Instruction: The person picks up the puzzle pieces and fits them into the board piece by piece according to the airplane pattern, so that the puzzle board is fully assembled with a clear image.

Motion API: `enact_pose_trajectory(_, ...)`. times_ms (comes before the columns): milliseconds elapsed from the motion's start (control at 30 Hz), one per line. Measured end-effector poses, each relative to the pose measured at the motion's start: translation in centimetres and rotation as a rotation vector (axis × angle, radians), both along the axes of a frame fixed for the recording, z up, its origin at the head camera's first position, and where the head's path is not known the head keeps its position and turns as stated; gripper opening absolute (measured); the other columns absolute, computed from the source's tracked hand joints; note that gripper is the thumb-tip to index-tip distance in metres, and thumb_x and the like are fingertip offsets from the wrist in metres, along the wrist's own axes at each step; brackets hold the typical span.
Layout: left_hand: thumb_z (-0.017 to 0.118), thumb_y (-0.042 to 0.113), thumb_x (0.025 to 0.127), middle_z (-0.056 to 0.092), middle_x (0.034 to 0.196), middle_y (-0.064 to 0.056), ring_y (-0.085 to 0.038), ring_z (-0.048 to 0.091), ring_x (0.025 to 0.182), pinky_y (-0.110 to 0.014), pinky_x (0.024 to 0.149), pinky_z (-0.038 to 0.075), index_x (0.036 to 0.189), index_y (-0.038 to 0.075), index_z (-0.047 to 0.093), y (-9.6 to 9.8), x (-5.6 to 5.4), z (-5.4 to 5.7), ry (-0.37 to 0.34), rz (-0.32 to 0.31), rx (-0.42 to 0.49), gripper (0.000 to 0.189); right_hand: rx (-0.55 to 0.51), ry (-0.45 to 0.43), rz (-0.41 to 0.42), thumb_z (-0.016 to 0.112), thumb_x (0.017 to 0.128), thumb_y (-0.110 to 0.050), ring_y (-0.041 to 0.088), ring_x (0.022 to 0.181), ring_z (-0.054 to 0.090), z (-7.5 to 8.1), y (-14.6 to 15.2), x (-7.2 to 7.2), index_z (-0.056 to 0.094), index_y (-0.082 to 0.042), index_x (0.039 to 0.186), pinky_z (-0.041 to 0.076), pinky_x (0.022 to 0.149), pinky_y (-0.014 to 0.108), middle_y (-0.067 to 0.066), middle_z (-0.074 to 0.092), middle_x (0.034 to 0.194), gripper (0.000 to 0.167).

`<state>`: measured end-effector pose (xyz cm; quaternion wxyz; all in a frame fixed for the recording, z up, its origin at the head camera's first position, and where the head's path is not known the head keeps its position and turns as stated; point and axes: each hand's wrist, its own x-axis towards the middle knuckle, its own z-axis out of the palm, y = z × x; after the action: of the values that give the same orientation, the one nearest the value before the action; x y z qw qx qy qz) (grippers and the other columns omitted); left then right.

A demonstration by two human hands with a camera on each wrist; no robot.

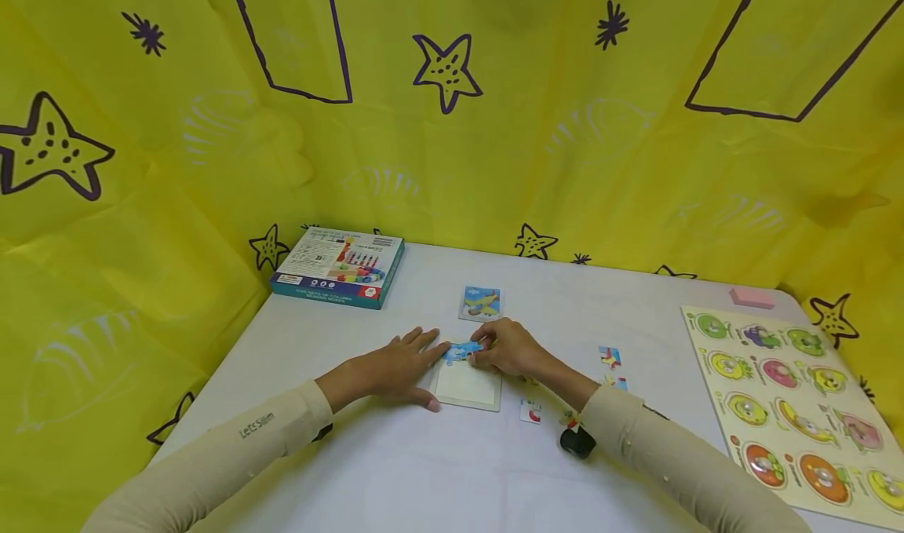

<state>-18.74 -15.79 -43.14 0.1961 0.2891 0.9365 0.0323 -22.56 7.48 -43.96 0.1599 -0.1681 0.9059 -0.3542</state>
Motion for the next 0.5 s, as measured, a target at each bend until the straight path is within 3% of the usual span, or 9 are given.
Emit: enact_pose_trajectory(500, 0.065, 0.07, 0.083, 0.022, 0.167, -0.012, -0.041, 0.022, 0.152, -0.063, 0.116, 0.031, 0.16, 0.019, 0.027, 0.01, -0.09, -0.15, 0.017, -0.001, -0.017, 0.1, 0.123, 0.045, -0.01, 0.085, 0.081, -0.025, 0.014, 0.075, 0.057, 0.27, -0.38, 0.13, 0.075, -0.015, 0.105, 0.043, 0.065, 0.028, -0.003, 0.064, 0.083, 0.028)
